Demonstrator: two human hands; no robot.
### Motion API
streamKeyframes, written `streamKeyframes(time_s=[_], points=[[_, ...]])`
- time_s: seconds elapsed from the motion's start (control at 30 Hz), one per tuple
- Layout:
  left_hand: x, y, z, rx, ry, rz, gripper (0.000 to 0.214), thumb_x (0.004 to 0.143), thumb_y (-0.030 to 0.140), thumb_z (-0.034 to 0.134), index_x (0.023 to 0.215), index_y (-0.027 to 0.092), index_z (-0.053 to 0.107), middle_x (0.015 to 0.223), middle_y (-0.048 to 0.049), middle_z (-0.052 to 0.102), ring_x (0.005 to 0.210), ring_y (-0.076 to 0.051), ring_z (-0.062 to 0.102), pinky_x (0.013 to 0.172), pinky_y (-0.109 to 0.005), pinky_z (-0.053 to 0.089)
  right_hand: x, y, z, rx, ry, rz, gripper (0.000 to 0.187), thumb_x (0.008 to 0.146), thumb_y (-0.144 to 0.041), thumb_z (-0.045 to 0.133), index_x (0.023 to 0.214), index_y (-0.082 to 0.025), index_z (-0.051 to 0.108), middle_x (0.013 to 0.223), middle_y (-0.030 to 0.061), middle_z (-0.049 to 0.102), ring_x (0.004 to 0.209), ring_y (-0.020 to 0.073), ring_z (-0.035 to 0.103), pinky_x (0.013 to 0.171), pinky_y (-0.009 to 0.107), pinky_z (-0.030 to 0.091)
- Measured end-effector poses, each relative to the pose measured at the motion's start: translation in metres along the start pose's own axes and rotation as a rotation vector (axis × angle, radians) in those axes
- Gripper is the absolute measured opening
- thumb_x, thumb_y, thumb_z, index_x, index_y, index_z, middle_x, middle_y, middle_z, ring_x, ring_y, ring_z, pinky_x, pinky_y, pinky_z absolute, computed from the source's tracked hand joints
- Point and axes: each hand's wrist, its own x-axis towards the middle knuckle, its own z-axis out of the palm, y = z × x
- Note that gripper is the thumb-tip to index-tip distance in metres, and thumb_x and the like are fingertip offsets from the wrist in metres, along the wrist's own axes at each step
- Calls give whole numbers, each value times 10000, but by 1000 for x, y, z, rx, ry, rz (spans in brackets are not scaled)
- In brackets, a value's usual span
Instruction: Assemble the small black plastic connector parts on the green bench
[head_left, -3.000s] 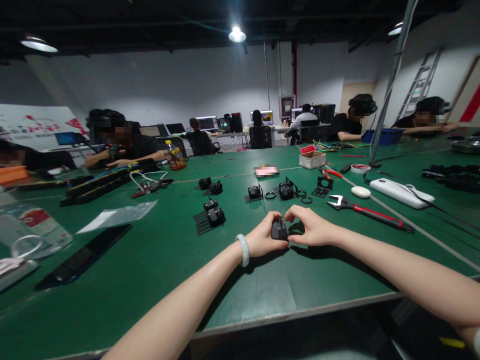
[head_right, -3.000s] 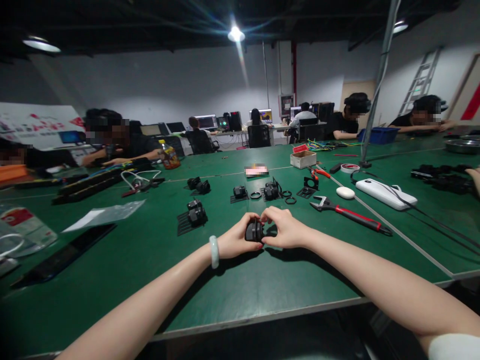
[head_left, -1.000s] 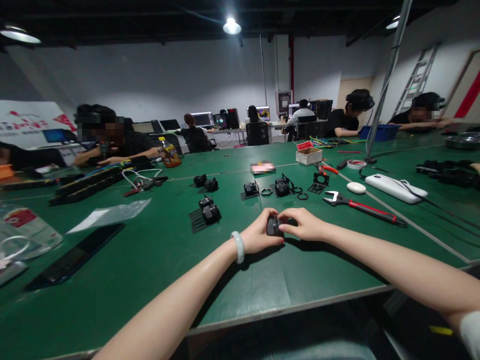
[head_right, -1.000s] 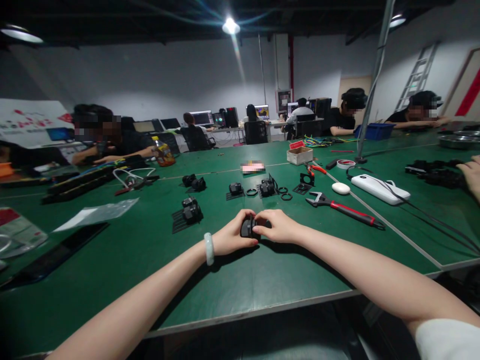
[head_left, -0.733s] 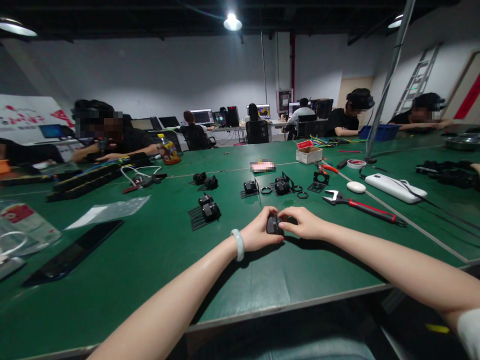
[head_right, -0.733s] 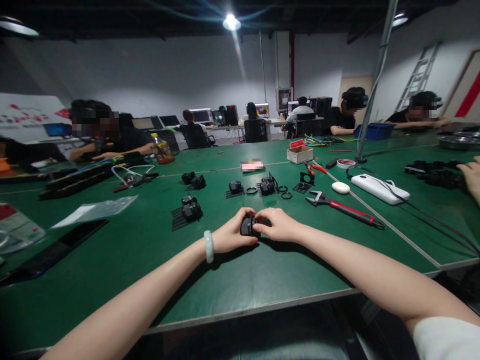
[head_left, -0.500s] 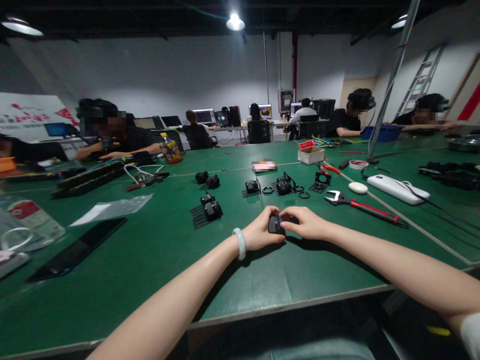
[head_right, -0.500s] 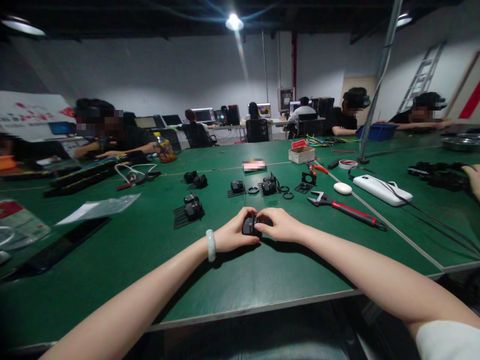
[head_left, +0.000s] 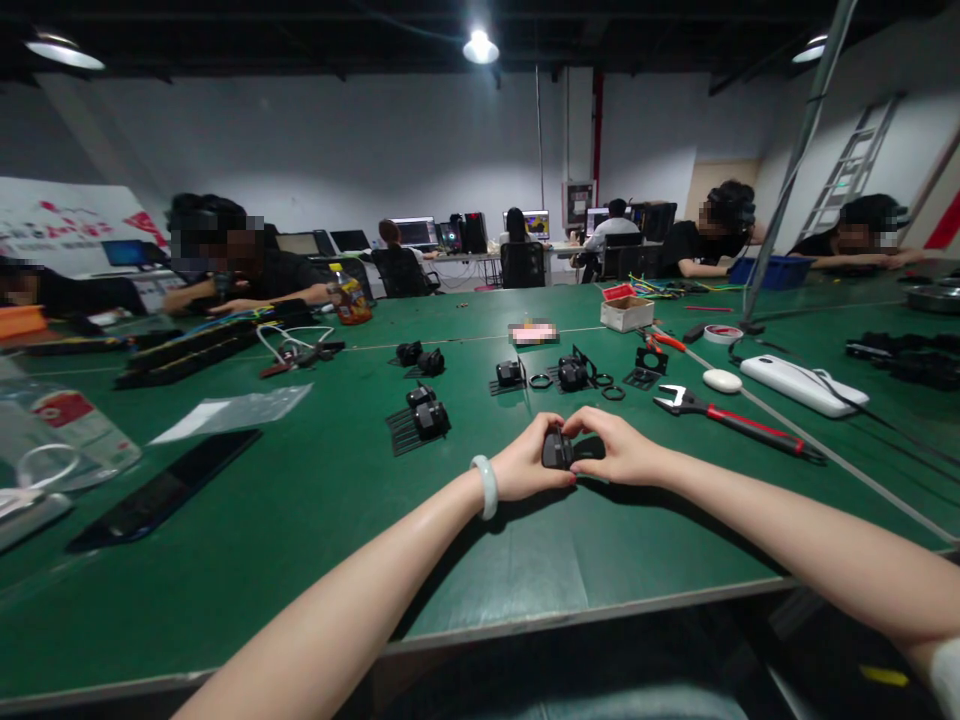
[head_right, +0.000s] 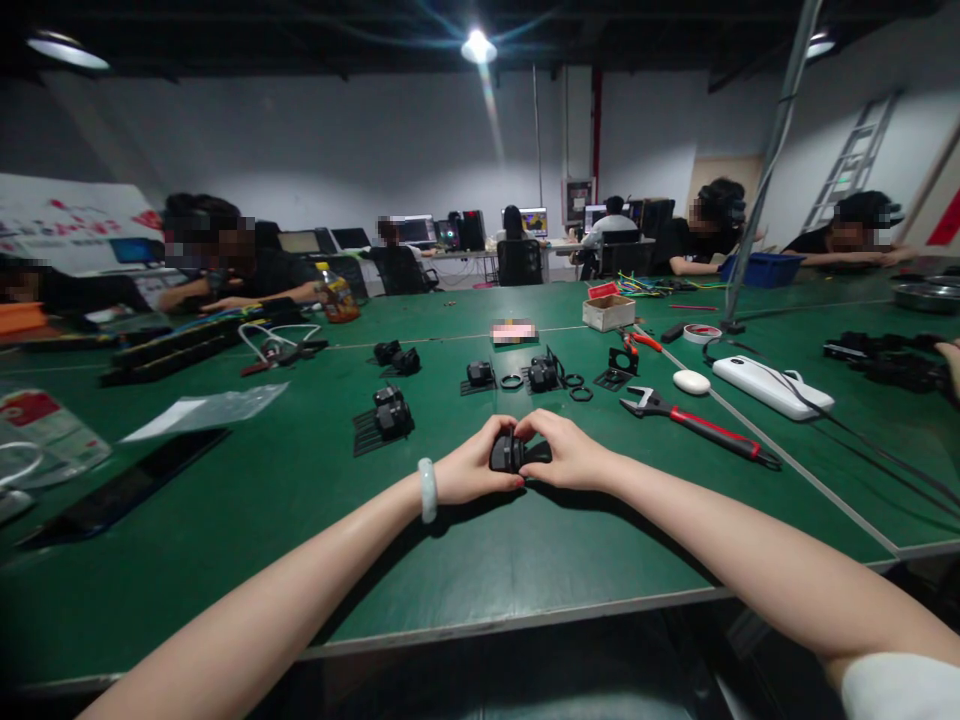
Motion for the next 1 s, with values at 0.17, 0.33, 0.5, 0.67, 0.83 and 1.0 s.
streamKeyframes(time_s=[0.17, 0.33, 0.5, 0.67, 0.83, 1.0], points=[[-1, 3, -1, -17, 8, -3, 519, 577, 219, 603, 1017, 155, 335, 933, -25, 420, 838, -157, 432, 740, -286, 376, 0, -2, 1, 8, -3, 11, 333, 570, -178, 618, 873, -157, 484, 858, 34, 523, 802, 155, 493, 718, 291, 396], [-1, 4, -1, -31, 7, -13, 509, 577, 218, 602, 1010, 156, 343, 931, -25, 425, 838, -158, 434, 738, -287, 378, 0, -2, 1, 20, -4, 14, 344, 576, -174, 615, 895, -160, 488, 873, 41, 524, 816, 163, 499, 728, 303, 394], [-1, 2, -1, -31, 12, -17, 527, 578, 228, 606, 1020, 155, 328, 931, -25, 419, 839, -154, 431, 734, -279, 377, 0, 1, 2, 22, 2, 20, 338, 578, -180, 619, 892, -153, 496, 864, 43, 532, 804, 157, 505, 719, 290, 400], [-1, 1, 0, -25, 2, -6, 521, 586, 224, 600, 1021, 153, 324, 944, -28, 418, 845, -153, 430, 739, -277, 374, 0, 1, 1, 15, 3, 20, 337, 586, -185, 614, 903, -155, 503, 862, 42, 540, 804, 157, 510, 715, 291, 398], [-1, 0, -1, -31, 14, -1, 529, 583, 244, 606, 1022, 160, 324, 948, -25, 420, 850, -155, 432, 746, -283, 373, 1, -1, 0, -4, -8, 29, 328, 586, -199, 619, 894, -156, 513, 858, 43, 548, 797, 161, 515, 708, 291, 400], [-1, 2, -1, -18, 16, -18, 532, 576, 248, 610, 1021, 160, 332, 931, -25, 425, 837, -156, 438, 737, -284, 378, 1, 0, 0, 5, -12, 32, 324, 601, -194, 606, 909, -153, 514, 862, 47, 553, 796, 156, 520, 709, 283, 404]])
